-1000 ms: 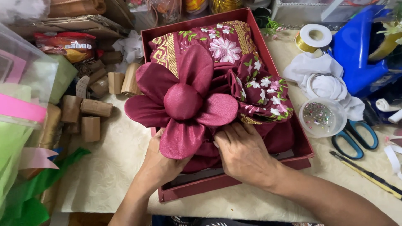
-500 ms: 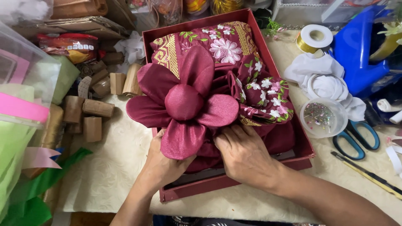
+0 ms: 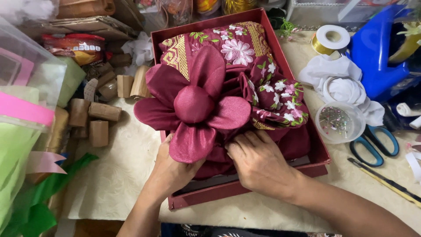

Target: Arranging and securing decorative fabric and a large fabric flower inside a red gift box using a needle and thread.

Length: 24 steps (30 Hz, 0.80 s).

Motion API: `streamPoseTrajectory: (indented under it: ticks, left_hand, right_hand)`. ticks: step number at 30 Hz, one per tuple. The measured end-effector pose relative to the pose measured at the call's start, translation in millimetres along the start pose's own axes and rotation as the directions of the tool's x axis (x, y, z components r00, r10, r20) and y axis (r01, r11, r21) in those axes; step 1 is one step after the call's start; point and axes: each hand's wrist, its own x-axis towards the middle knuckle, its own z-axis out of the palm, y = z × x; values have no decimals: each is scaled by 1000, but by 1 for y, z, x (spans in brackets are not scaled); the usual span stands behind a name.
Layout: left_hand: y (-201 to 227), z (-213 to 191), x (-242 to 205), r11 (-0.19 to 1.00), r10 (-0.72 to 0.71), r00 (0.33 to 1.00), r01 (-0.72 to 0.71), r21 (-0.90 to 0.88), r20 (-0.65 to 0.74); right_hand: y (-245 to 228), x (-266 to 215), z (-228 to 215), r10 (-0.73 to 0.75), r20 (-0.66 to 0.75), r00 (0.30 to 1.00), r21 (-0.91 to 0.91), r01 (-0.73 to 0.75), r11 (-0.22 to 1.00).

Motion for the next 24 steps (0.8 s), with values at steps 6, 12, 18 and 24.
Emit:
streamPoseTrajectory:
  ticks: [6,12,18,24]
  left_hand:
    - [6,-14,-7,993,-92,993,86,-85,-69]
    - [30,-40,0,987,-159,978,153,-59,-132]
    - [15,-27,-8,995,-94,989,96,5,-116]
    - [-3,-11,-12,991,-83,993,91,95,-83]
  right_hand:
    - [6,-5,-28,-5,-18,1000,-34,4,999]
    - [4,-10,-60,-1,23,1000,-13,2,1000]
    - [-12,-40,-69,-70,108,992,76,62,995]
    - [-3,-85,-77,85,117,990,155,-103,983]
